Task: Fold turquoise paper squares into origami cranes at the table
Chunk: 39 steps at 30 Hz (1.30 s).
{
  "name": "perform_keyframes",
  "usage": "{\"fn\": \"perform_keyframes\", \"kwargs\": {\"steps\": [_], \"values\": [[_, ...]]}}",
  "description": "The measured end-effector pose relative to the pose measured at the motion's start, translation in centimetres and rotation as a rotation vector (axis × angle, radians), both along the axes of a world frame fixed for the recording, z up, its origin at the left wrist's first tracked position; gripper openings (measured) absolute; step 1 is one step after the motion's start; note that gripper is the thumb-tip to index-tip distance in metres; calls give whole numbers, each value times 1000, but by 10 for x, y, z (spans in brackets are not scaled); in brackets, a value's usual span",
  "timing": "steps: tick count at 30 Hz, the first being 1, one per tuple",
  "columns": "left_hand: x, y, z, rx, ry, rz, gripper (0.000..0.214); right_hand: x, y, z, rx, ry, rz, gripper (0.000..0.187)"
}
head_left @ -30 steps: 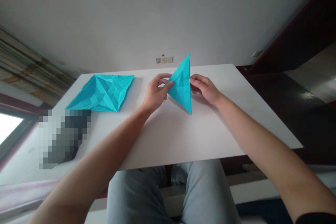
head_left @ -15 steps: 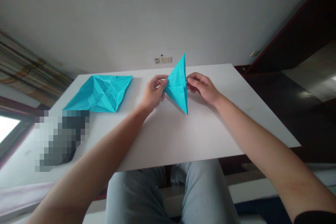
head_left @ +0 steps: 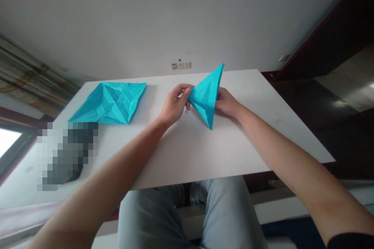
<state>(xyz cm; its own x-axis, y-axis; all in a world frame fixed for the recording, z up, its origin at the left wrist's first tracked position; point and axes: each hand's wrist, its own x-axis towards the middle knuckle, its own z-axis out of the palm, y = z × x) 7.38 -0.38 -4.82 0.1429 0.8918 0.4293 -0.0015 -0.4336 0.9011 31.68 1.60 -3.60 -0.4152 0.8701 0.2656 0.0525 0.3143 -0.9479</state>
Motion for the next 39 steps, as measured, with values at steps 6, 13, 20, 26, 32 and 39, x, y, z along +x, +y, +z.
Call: {"fn": "perform_keyframes", "kwargs": {"steps": [6,13,20,26,32,39], "values": [[6,-7,-6,64,58,81,40,2,-1,-2,89,-30,-121,46],[5,-13,-1,24,170,0,41,4,2,0,218,22,-304,49],[9,-29,3,-130,105,-186,82,1,-11,15,376,-75,-343,40],[14,-38,4,-240,42,-253,109,-1,-6,10,537,-172,-262,20],[16,-38,7,-182,55,-197,80,1,-5,10,594,-238,-158,28],[8,-19,1,-25,176,17,22,7,-6,12,602,-263,-37,52]]}}
